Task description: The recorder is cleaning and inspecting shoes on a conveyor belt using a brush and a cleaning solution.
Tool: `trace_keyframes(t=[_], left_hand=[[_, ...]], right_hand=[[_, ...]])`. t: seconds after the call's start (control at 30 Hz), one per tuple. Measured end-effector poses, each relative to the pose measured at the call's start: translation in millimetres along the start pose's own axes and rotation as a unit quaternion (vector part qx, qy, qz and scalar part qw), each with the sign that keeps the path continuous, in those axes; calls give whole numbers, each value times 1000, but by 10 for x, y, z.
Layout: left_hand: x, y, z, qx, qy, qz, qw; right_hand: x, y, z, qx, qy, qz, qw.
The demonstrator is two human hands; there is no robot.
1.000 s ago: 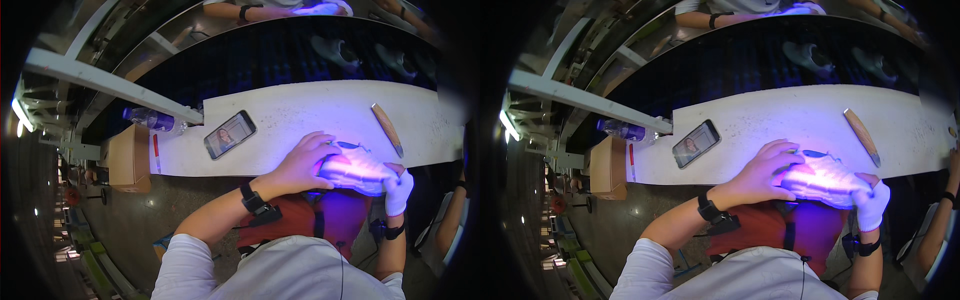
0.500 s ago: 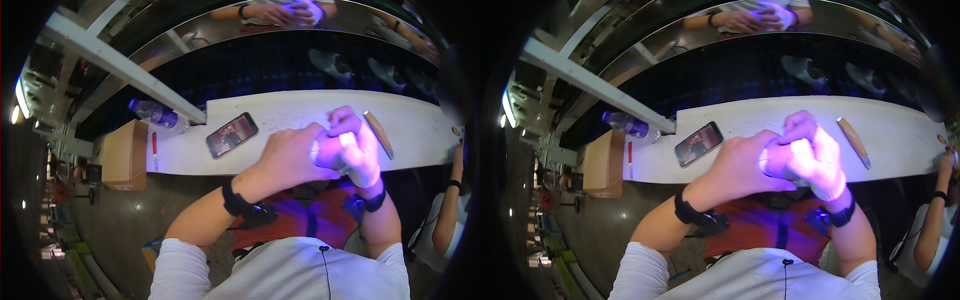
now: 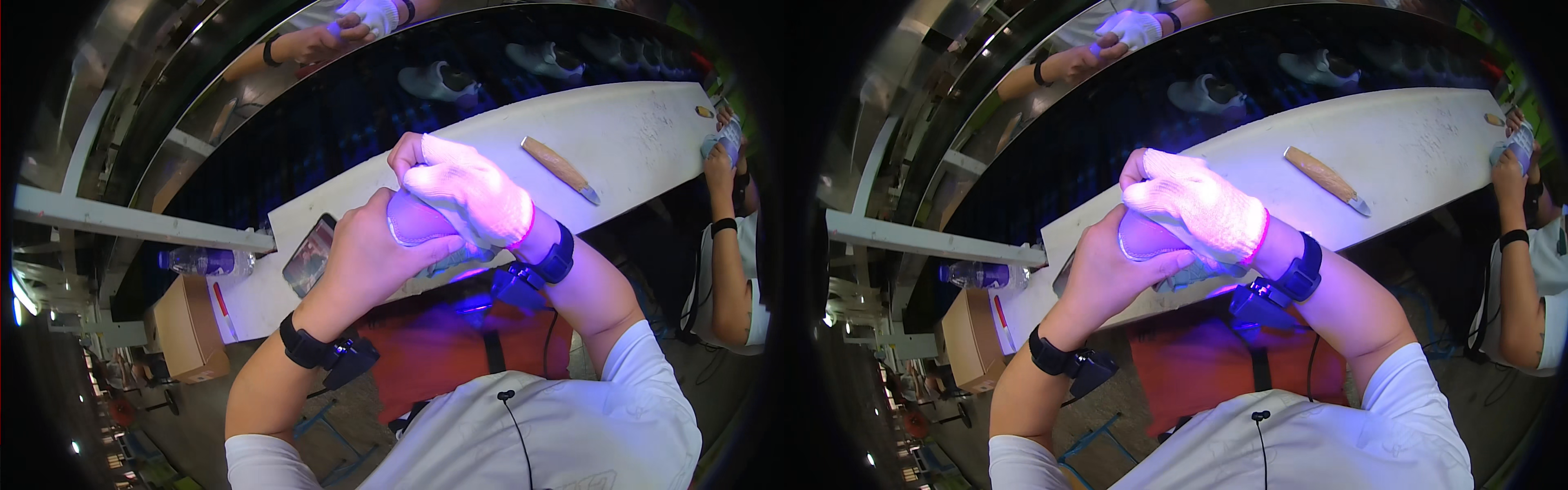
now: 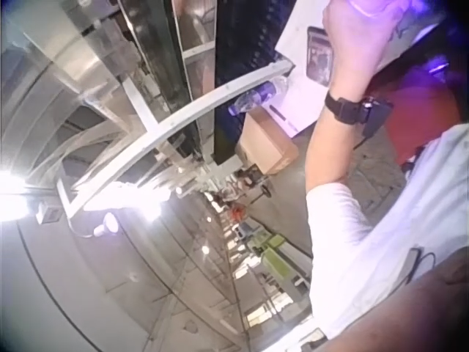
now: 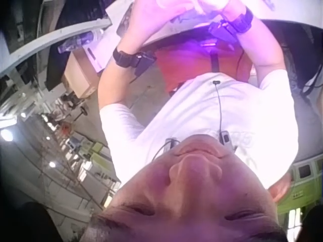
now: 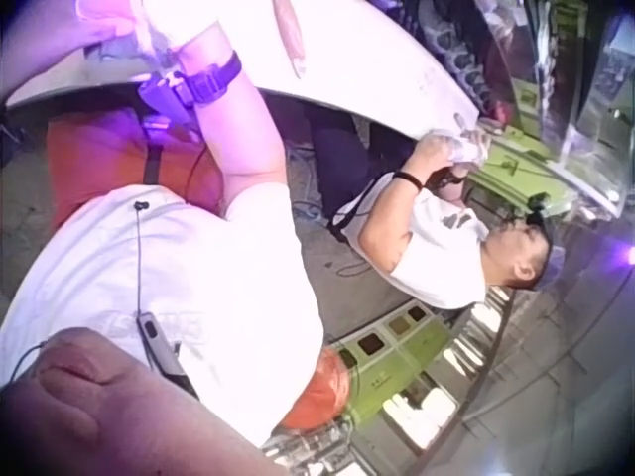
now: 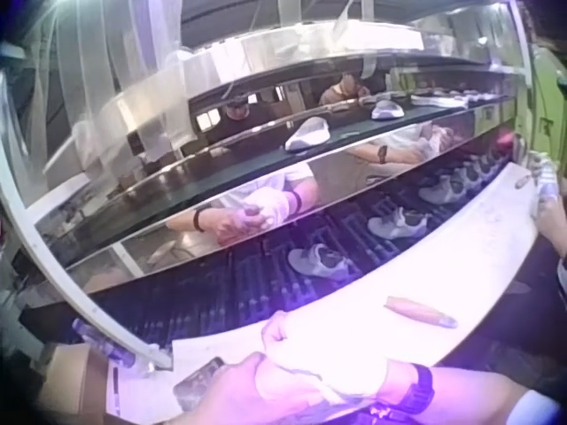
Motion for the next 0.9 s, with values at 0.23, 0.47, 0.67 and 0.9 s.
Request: trace_keyframes(t=[0.23, 0.47, 0.67, 0.9], left_hand=[[-222, -220, 637, -49, -99, -70, 991], [-553, 135, 1114, -241, -236, -33, 941], [-632, 591, 1209, -400, -286, -15, 871], [-127, 738, 640, -264, -42, -100, 958]], right_hand=[[389, 269, -126, 103, -9, 31, 994], [456, 826, -303, 107, 26, 65, 992], [128, 1272, -552, 188, 301, 0, 935], [-47, 1534, -232, 165, 416, 71, 892]])
Point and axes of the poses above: each hand's wrist, its own y-axis away from the middle knuckle, its own x-axis out of the back of the hand, z = x × y, the point moved 9 cm from there along -y, towards the middle knuckle, and after that the axes turned 5 degrees about y, right-handed, at the moved point
